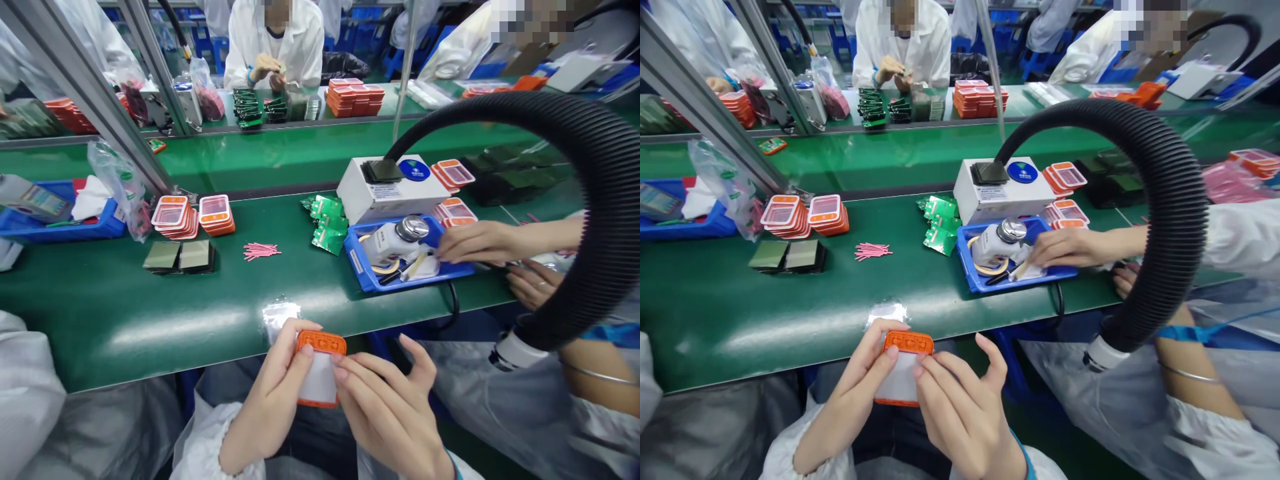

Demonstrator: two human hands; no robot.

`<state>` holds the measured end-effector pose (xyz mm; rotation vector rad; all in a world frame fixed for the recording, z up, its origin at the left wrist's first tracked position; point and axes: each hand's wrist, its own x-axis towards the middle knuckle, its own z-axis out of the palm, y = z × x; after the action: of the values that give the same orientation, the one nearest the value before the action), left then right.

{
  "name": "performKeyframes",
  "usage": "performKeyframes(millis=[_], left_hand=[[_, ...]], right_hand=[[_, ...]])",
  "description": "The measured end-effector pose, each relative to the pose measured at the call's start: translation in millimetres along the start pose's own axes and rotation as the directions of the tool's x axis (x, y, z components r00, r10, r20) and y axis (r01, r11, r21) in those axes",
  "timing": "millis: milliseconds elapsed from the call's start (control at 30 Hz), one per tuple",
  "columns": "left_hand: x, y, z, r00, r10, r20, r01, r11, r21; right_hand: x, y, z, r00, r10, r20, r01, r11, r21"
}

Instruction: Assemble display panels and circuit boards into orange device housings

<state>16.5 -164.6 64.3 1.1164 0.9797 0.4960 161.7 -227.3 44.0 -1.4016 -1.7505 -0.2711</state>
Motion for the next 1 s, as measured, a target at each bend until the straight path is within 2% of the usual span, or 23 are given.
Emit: performKeyframes(millis=[233, 433, 533, 633, 700, 767, 833, 900, 1000], left_hand=[[-3.2, -1.2, -3.6, 0.993, -0.011, 0.119, 0.019, 0.998, -0.067], [-1.1, -21.8, -3.1, 0.991, 0.024, 0.133, 0.003, 0.98, -0.199], [-2.7, -23.1, -3.5, 0.989, 0.013, 0.146, 0.018, 0.978, -0.206], [-2.9, -21.0, -3.5, 0.989, -0.002, 0.15, 0.032, 0.979, -0.201], [0.0, -20.2, -2.9, 0.981, -0.045, 0.189, 0.091, 0.966, -0.242], [5.9, -18.7, -2.4, 0.972, -0.09, 0.215, 0.161, 0.927, -0.338], [13.5, -15.2, -3.1, 0.973, -0.121, 0.194, 0.202, 0.856, -0.477], [20.8, -9.3, -6.7, 0.972, -0.156, 0.177, 0.232, 0.763, -0.604], [29.5, 0.8, -18.8, 0.956, -0.175, 0.235, 0.292, 0.65, -0.701]], right_hand=[[13.2, -4.1, 2.4, 0.996, 0.088, -0.028, -0.086, 0.993, 0.083], [18.8, -0.2, 9.5, 0.988, 0.05, 0.143, -0.073, 0.985, 0.157], [18.0, 0.1, 9.9, 0.986, 0.042, 0.162, -0.071, 0.981, 0.179], [19.0, -0.3, 7.0, 0.988, 0.037, 0.149, -0.065, 0.981, 0.182], [20.0, 1.8, 4.0, 0.993, 0.053, 0.104, -0.071, 0.982, 0.177], [19.6, 6.6, 1.1, 0.994, 0.104, 0.04, -0.11, 0.977, 0.183], [16.9, 13.4, -1.1, 0.979, 0.201, -0.024, -0.191, 0.957, 0.22], [12.6, 20.3, -2.3, 0.943, 0.325, -0.071, -0.293, 0.913, 0.282], [7.2, 28.5, -3.3, 0.871, 0.487, -0.067, -0.439, 0.831, 0.342]])
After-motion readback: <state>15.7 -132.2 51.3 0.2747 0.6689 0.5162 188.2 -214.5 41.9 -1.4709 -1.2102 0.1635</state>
